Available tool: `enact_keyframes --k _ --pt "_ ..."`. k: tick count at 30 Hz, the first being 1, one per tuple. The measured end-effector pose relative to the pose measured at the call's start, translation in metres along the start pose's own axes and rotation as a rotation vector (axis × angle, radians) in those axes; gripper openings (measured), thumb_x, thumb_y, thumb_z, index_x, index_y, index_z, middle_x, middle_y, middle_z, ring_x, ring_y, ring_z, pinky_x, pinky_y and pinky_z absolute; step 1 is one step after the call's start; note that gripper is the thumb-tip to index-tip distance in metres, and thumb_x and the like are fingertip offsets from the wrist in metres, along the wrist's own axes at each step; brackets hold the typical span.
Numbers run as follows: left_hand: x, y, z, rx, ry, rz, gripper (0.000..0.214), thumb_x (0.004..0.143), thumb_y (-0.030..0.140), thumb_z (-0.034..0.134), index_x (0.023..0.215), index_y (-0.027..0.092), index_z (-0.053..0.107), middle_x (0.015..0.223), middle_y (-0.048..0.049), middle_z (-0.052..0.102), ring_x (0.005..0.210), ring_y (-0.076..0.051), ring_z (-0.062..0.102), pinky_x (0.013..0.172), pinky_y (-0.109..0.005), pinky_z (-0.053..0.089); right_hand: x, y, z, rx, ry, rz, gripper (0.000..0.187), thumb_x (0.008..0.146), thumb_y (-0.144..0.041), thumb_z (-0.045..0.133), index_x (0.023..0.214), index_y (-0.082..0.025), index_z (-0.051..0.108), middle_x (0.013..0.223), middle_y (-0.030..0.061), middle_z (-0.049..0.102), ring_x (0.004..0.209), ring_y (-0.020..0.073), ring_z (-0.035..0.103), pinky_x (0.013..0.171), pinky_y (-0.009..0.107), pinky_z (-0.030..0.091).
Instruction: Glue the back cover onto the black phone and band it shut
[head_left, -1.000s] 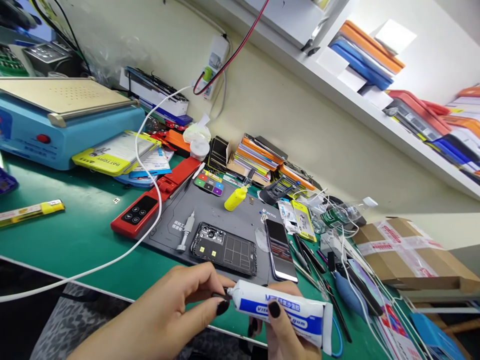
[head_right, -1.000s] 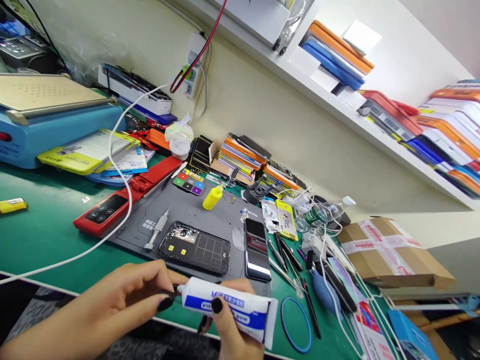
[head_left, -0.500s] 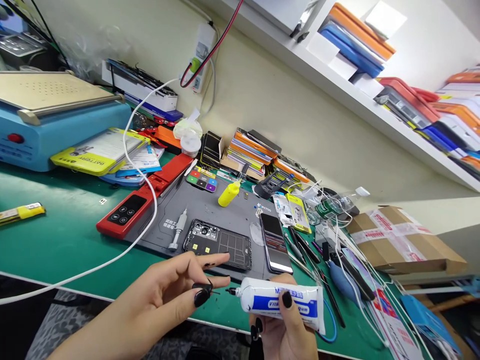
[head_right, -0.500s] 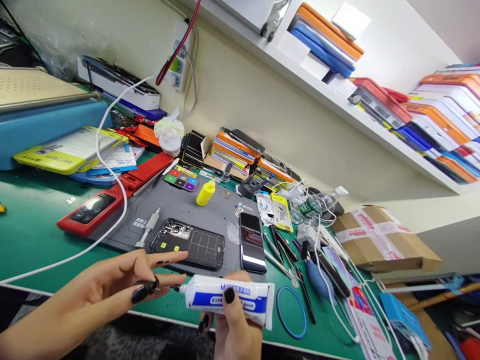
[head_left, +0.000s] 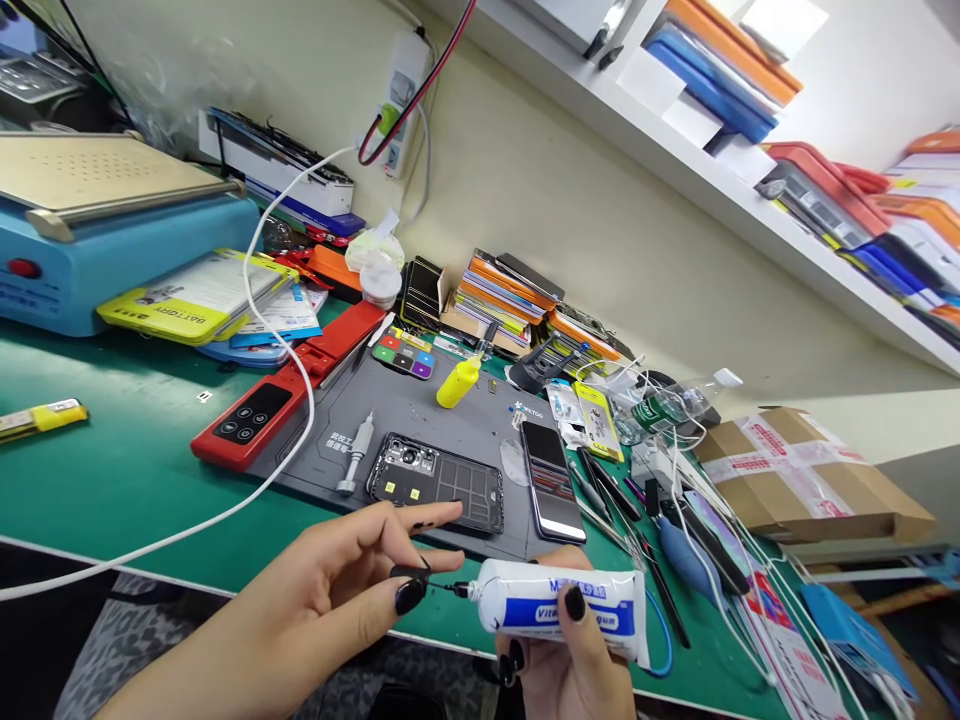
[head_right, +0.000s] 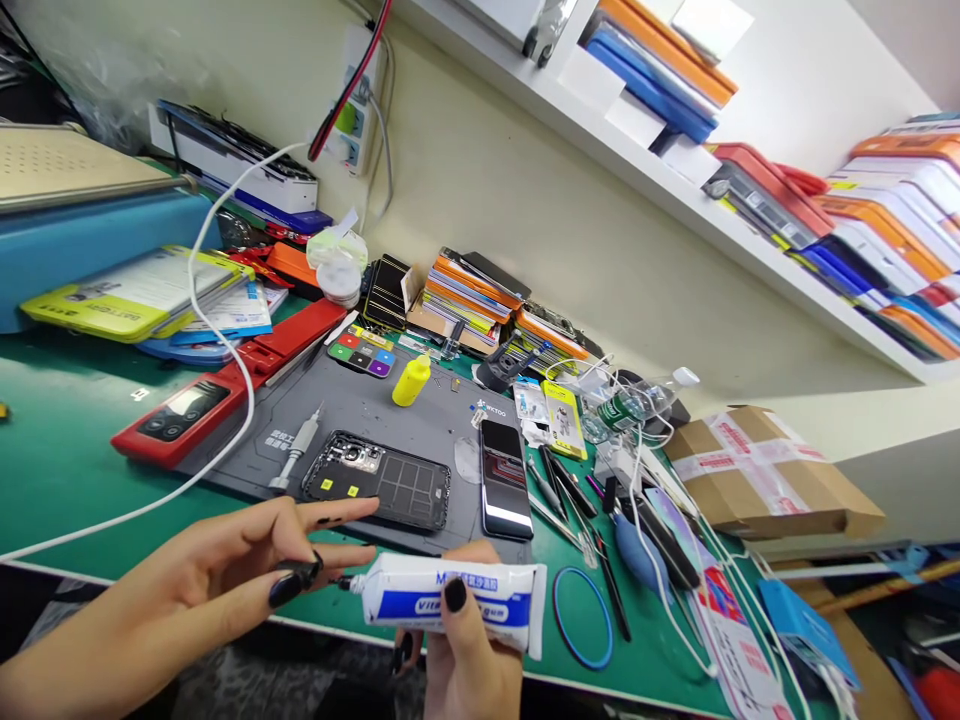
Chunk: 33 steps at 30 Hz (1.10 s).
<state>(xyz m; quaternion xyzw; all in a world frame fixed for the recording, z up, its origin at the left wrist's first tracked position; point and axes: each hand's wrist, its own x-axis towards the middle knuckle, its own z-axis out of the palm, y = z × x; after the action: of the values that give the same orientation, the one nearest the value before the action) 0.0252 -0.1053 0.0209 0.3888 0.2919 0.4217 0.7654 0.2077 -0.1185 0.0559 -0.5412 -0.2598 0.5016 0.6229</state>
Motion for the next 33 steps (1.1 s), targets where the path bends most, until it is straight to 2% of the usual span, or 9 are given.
enact_keyframes --k 5,10,14,17,20,22,27,29,33 --pt "0.002 -0.003 -0.003 0.023 -0.038 0.013 0.022 0.092 0.04 0.063 0.089 0.021 0.055 0.155 -0.0041 0.041 0.148 -0.025 0.029 0.112 -0.033 0.042 0.0 0.002 -0.001 0.015 0.022 -0.007 0.051 0.053 -0.05 0.09 0.069 -0.014 0.056 0.051 -0.0007 0.049 0.041 0.009 0.047 0.038 0.016 0.034" --pt "0.001 -0.001 -0.001 0.052 -0.008 -0.005 0.026 0.092 0.043 0.063 0.088 0.019 0.055 0.158 -0.0052 0.036 0.136 -0.026 0.049 0.11 -0.035 0.044 0.0 0.003 -0.003 0.004 0.006 -0.066 0.046 0.055 -0.049 0.089 0.066 -0.015 0.06 0.053 -0.0006 0.049 0.041 0.008 0.046 0.038 0.015 0.034" --pt "-0.002 0.0 -0.002 0.106 0.015 -0.02 0.029 0.092 0.046 0.062 0.088 0.019 0.055 0.16 -0.005 0.032 0.13 -0.025 0.055 0.108 -0.034 0.045 0.001 0.002 -0.008 -0.042 -0.054 -0.235 0.039 0.055 -0.048 0.089 0.069 -0.018 0.068 0.068 0.0014 0.055 0.051 0.0094 0.053 0.042 0.017 0.04" --pt "-0.001 -0.004 -0.004 0.155 -0.003 0.007 0.027 0.094 0.046 0.059 0.091 0.019 0.057 0.16 -0.0048 0.031 0.134 -0.026 0.051 0.112 -0.035 0.041 0.005 0.002 -0.014 -0.099 -0.142 -0.394 0.035 0.06 -0.05 0.087 0.072 -0.022 0.071 0.068 0.003 0.057 0.06 0.0139 0.057 0.051 0.022 0.044" --pt "0.0 -0.009 -0.008 0.195 -0.082 0.005 0.022 0.097 0.043 0.055 0.095 0.021 0.057 0.16 -0.0026 0.031 0.138 -0.024 0.047 0.115 -0.035 0.038 0.013 0.003 -0.023 -0.16 -0.28 -0.557 0.032 0.068 -0.054 0.082 0.077 -0.024 0.071 0.061 0.0028 0.056 0.058 0.0158 0.054 0.054 0.026 0.042" --pt "0.0 -0.012 -0.009 0.191 -0.112 -0.009 0.019 0.098 0.041 0.053 0.095 0.022 0.056 0.16 -0.0005 0.031 0.139 -0.022 0.044 0.116 -0.034 0.036 0.019 0.002 -0.032 -0.203 -0.371 -0.587 0.029 0.075 -0.053 0.077 0.082 -0.025 0.071 0.062 0.0032 0.057 0.058 0.0164 0.054 0.055 0.027 0.043" --pt "-0.002 -0.016 -0.006 0.324 -0.084 0.048 0.022 0.098 0.045 0.05 0.095 0.024 0.055 0.16 0.0023 0.033 0.14 -0.019 0.044 0.116 -0.031 0.036 0.029 0.005 -0.057 -0.238 -0.522 -0.488 0.021 0.085 -0.043 0.07 0.094 -0.024 0.071 0.079 0.0053 0.061 0.069 0.0164 0.06 0.056 0.026 0.05" --pt "-0.002 -0.016 -0.003 0.371 -0.013 0.095 0.023 0.098 0.047 0.049 0.095 0.025 0.057 0.158 0.0028 0.035 0.138 -0.017 0.046 0.114 -0.028 0.039 0.028 0.007 -0.06 -0.206 -0.479 -0.386 0.017 0.087 -0.04 0.068 0.095 -0.025 0.07 0.084 0.0048 0.061 0.068 0.0138 0.061 0.054 0.023 0.051" --pt "-0.002 -0.018 0.001 0.546 0.039 0.205 0.017 0.098 0.041 0.049 0.095 0.028 0.059 0.155 0.0085 0.04 0.137 -0.012 0.047 0.111 -0.02 0.04 0.018 0.011 -0.049 -0.09 -0.323 -0.147 0.027 0.081 -0.045 0.073 0.084 -0.02 0.064 0.066 0.001 0.056 0.054 0.0103 0.056 0.046 0.018 0.046"
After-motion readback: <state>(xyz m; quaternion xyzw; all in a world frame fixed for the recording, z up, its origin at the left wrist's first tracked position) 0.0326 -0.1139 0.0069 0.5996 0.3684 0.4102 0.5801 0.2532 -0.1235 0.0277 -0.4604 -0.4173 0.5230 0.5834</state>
